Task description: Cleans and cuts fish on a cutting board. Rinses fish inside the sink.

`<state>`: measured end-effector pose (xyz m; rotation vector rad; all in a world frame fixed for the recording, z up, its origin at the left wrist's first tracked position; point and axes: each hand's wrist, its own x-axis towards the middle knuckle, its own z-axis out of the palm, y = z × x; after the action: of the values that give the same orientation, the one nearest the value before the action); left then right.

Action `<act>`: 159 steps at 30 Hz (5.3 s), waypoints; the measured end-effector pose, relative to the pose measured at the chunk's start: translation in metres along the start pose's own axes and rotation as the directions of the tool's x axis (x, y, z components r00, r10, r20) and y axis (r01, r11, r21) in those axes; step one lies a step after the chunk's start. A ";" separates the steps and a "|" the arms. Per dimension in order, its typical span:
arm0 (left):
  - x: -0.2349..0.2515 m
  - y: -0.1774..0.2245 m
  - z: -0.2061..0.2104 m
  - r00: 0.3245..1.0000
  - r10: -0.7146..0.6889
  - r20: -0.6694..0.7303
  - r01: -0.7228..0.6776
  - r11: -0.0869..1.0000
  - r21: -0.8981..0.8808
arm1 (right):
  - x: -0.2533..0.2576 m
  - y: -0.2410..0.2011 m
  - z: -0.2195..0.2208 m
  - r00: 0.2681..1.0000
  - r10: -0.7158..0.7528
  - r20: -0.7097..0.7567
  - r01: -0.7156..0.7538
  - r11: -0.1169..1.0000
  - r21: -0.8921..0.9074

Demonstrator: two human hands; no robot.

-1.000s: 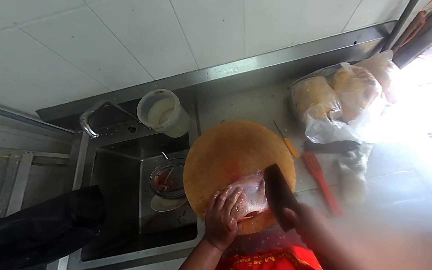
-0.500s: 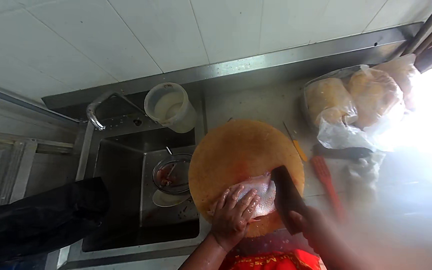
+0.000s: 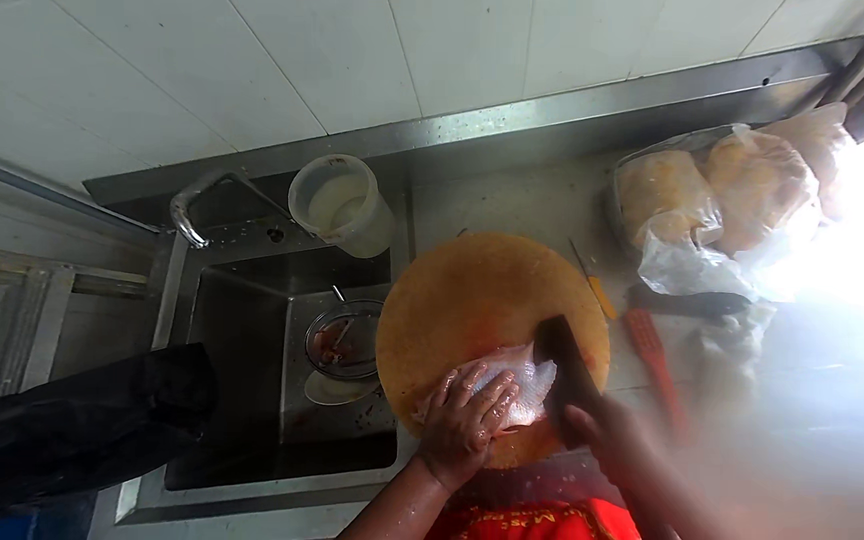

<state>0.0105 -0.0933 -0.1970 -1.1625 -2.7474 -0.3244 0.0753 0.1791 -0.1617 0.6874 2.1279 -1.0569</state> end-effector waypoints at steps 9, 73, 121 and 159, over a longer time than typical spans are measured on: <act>0.005 -0.002 0.000 0.999 -0.033 -0.010 0.033 0.999 -0.017 | -0.016 0.023 0.015 0.995 -0.053 -0.081 0.044 0.993 -0.106; 0.007 -0.022 0.005 0.993 0.006 -0.121 -0.024 0.989 -0.144 | 0.044 -0.073 -0.062 0.956 -0.122 0.267 0.233 0.867 -0.440; 0.084 -0.018 -0.084 0.720 -0.297 0.627 0.390 0.921 -0.011 | -0.090 -0.023 -0.082 0.999 0.015 0.037 -0.026 0.947 0.320; 0.087 -0.056 -0.081 0.606 -0.325 0.726 0.588 0.798 -0.133 | -0.034 -0.139 0.008 0.926 0.065 0.371 -0.117 0.986 0.119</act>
<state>-0.0861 -0.0916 -0.1077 -0.6394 -3.7911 -0.5870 0.0038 0.0930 -0.0729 0.5941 1.6991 -1.1881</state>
